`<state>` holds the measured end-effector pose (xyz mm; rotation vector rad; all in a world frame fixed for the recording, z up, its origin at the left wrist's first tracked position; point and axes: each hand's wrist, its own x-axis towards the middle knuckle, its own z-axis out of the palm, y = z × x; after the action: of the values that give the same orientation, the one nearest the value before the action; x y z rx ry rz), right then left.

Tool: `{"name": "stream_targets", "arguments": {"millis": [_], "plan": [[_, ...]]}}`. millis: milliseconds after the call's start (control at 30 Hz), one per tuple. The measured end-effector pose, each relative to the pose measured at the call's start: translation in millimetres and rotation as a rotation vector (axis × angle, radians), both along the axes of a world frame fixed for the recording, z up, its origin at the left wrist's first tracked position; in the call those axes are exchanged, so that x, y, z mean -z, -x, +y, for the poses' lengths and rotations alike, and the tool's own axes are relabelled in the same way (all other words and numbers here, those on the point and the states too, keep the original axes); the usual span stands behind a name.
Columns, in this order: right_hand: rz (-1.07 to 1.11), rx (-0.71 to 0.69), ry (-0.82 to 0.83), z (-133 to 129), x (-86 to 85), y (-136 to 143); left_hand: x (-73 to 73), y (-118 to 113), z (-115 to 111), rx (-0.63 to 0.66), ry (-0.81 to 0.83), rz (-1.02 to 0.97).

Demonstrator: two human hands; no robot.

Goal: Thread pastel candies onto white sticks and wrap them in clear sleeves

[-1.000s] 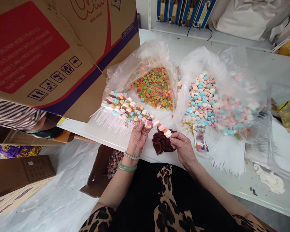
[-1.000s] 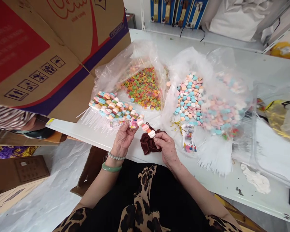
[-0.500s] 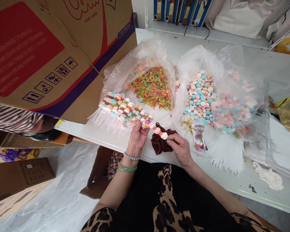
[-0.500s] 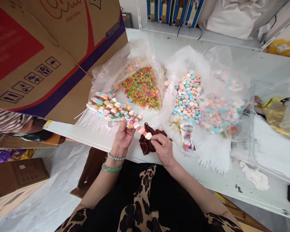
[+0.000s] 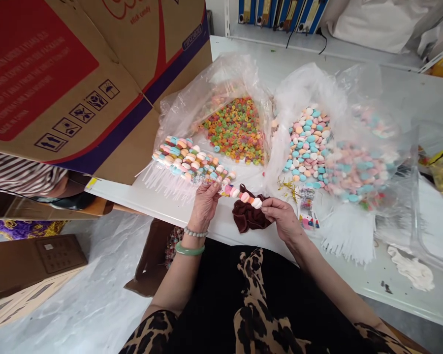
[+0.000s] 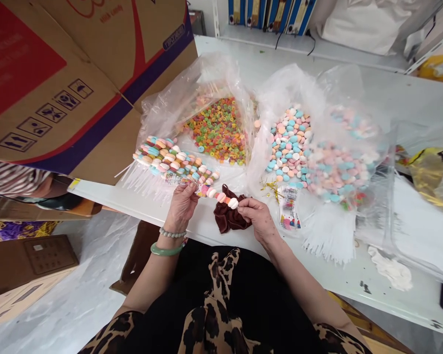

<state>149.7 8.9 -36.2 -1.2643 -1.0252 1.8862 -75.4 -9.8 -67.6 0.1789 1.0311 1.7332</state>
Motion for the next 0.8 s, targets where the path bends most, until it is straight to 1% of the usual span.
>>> {"name": "stream_targets", "arguments": {"millis": [233,400,500,667,733,800], "plan": [[0.076,0.057,0.075,-9,5.3,11,5.9,-13,1,0.009,-0.009,-0.019],[0.070,0.088,0.040,-15,11.7,17,5.8,-25,2,-0.001,-0.043,-0.079],[0.046,0.056,0.013,-18,12.8,18,8.6,-29,3,-0.020,-0.068,-0.097],[-0.090,0.003,-0.070,-14,9.6,11,14.1,-23,3,-0.056,-0.013,-0.087],[-0.130,-0.040,-0.099,-10,8.5,7,13.5,-20,2,-0.062,0.006,-0.073],[-0.175,-0.093,-0.166,-6,7.8,3,11.2,-17,1,-0.067,0.012,-0.054]]}}
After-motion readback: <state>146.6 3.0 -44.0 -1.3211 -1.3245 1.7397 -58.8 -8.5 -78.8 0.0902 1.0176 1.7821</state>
